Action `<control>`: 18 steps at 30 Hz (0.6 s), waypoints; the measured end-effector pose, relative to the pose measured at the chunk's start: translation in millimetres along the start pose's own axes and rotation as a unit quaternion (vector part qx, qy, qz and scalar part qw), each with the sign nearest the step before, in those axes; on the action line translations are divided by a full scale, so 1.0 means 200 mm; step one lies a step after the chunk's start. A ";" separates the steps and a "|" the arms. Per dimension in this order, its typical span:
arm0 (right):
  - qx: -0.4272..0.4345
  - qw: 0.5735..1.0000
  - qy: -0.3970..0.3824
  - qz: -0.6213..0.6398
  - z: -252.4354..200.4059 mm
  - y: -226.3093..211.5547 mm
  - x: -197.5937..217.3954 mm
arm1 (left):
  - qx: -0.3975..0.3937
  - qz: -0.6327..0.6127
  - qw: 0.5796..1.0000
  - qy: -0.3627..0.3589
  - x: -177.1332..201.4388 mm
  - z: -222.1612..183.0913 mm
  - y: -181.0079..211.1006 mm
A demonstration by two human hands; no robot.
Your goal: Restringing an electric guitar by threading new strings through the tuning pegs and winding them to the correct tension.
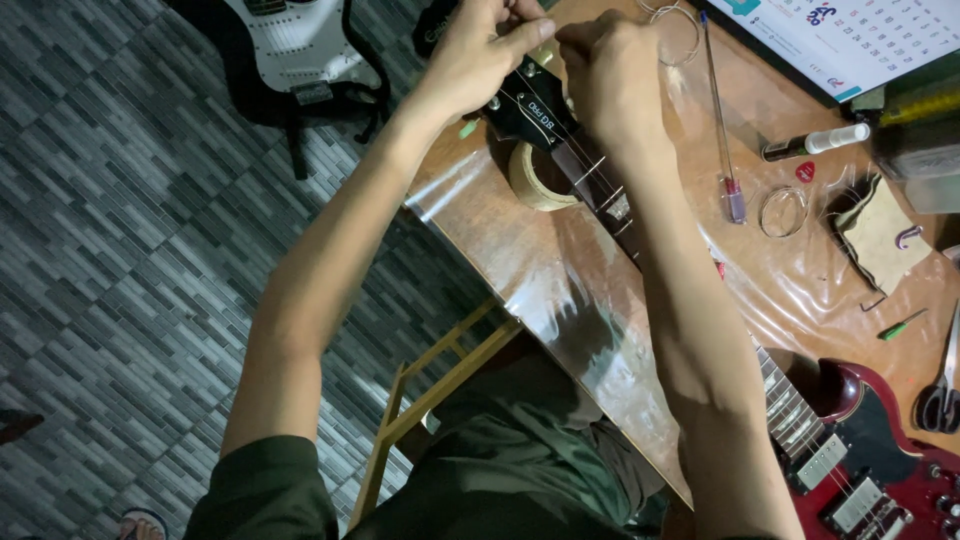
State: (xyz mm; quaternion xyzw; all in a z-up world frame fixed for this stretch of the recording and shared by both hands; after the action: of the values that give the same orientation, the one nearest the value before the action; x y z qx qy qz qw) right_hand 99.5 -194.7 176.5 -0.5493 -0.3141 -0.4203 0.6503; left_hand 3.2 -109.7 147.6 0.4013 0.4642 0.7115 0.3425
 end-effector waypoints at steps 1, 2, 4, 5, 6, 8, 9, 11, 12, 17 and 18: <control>0.016 0.999 0.002 -0.052 0.00 0.01 -0.03 | 0.006 -0.006 1.000 -0.001 0.00 0.00 -0.01; 0.032 0.994 0.004 -0.104 0.00 0.02 -0.07 | 0.012 -0.013 1.000 -0.001 0.00 0.00 -0.02; 0.045 0.999 -0.013 -0.018 -0.01 -0.08 0.00 | 0.005 -0.047 0.999 0.001 -0.02 0.01 -0.06; 0.060 0.995 -0.030 0.068 -0.01 -0.12 0.02 | -0.002 -0.080 0.997 0.005 -0.01 0.02 -0.08; 0.061 0.995 -0.031 0.069 -0.02 -0.12 0.03 | -0.002 -0.079 0.997 0.006 -0.01 0.02 -0.08; 0.018 0.967 -0.087 0.237 -0.02 -0.06 -0.02 | 0.012 -0.074 0.997 -0.001 -0.01 0.02 -0.09; 0.019 0.967 -0.087 0.237 -0.02 -0.06 -0.02 | 0.013 -0.074 0.997 -0.001 -0.01 0.01 -0.07; -0.063 0.922 -0.105 0.367 -0.04 0.01 -0.08 | 0.015 -0.071 0.997 -0.011 -0.01 0.00 -0.01; -0.063 0.922 -0.105 0.367 -0.03 0.04 -0.09 | 0.015 -0.070 0.997 -0.012 -0.02 0.02 -0.03; -0.110 0.873 -0.102 0.464 -0.02 0.12 -0.16 | -0.021 -0.002 1.000 0.008 0.02 -0.02 0.01; -0.110 0.873 -0.101 0.464 -0.02 0.11 -0.16 | -0.021 -0.001 1.000 0.007 0.02 -0.03 0.03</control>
State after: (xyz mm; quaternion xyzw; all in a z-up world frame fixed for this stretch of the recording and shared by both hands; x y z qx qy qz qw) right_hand 105.5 -191.2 138.3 -0.7397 -0.0384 -0.0439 0.6704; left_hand -4.2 -110.1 153.7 0.3884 0.4522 0.7233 0.3486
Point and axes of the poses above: each hand's wrist, its own z-axis towards the middle knuckle, its own x-axis out of the back of the hand, y = z × x, the point moved 10 cm from there along z, towards the middle knuckle, and after that the axes turned 14 degrees about -y, right-handed, at the moved point
